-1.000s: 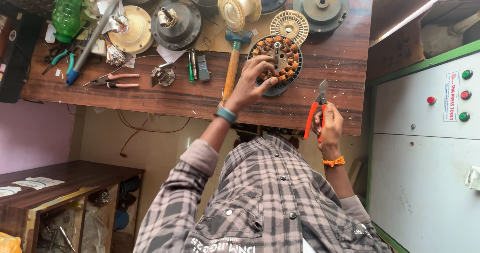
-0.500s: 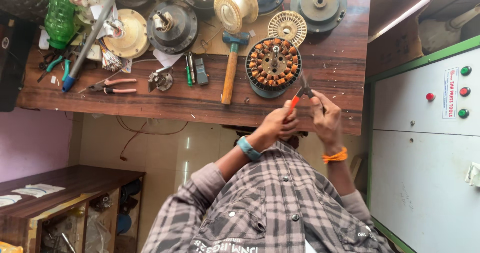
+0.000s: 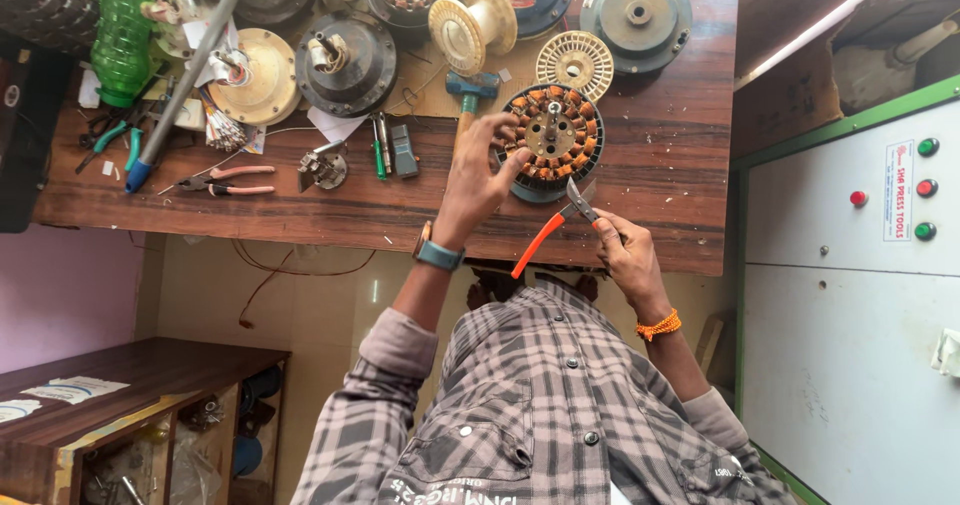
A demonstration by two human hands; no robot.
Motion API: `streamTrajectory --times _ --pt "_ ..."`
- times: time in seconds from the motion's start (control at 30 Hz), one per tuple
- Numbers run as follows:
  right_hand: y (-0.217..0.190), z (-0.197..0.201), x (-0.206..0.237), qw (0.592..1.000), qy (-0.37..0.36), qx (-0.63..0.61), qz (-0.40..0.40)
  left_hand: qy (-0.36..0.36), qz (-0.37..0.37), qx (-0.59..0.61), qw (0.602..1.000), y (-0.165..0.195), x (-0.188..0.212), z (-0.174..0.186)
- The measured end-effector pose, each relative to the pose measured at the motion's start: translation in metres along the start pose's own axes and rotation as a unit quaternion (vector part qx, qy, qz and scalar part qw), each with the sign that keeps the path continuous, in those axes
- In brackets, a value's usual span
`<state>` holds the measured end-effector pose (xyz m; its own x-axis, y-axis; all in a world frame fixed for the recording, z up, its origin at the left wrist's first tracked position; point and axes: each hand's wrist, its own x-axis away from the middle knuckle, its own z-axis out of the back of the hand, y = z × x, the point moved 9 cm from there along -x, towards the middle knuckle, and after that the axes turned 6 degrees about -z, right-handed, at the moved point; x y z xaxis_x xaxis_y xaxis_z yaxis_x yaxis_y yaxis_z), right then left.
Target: The person uses pliers and cutters to pull burnt copper wire windings out of an electric motor armature on a workbench, gripping the coil bundle with one hand while cutting and extracting wire with the other, placing removed wire pieces on the bench beside the motor.
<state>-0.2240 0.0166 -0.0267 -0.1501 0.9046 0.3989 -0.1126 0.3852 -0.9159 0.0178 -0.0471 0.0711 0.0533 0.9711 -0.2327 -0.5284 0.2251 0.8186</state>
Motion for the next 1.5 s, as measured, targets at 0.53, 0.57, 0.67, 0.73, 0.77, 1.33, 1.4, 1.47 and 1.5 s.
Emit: streamTrajectory --times 0.53,0.57,0.67,0.73,0.77,1.33,1.4,1.47,1.5 --pt "-0.043 -0.003 -0.014 0.986 0.041 0.119 0.105 -0.214 -0.154 -0.203 0.943 -0.009 -0.096 -0.072" --pt "-0.036 -0.004 -0.015 0.978 0.068 0.155 0.12 -0.216 -0.159 -0.198 0.943 -0.014 -0.093 -0.075" --pt "-0.03 -0.006 -0.012 0.937 0.141 0.216 0.237 -0.217 -0.18 -0.186 0.941 -0.024 -0.092 -0.081" --pt "-0.028 -0.019 -0.032 0.895 0.168 0.236 0.34 -0.199 -0.214 -0.19 0.937 -0.024 -0.095 -0.082" --pt "-0.027 -0.023 -0.041 0.867 0.18 0.248 0.393 -0.209 -0.211 -0.179 0.938 -0.026 -0.097 -0.086" --pt "-0.05 0.021 -0.014 0.987 -0.015 0.154 0.042 -0.197 -0.224 -0.204 0.932 0.0 -0.093 -0.1" --pt "-0.061 0.015 -0.019 0.985 -0.028 0.164 0.039 -0.187 -0.229 -0.203 0.934 0.003 -0.096 -0.096" --pt "-0.069 0.014 -0.025 0.983 -0.036 0.177 0.043 -0.177 -0.231 -0.198 0.936 0.004 -0.099 -0.093" --pt "-0.07 0.013 -0.027 0.983 -0.039 0.175 0.04 -0.172 -0.23 -0.196 0.938 0.005 -0.101 -0.092"
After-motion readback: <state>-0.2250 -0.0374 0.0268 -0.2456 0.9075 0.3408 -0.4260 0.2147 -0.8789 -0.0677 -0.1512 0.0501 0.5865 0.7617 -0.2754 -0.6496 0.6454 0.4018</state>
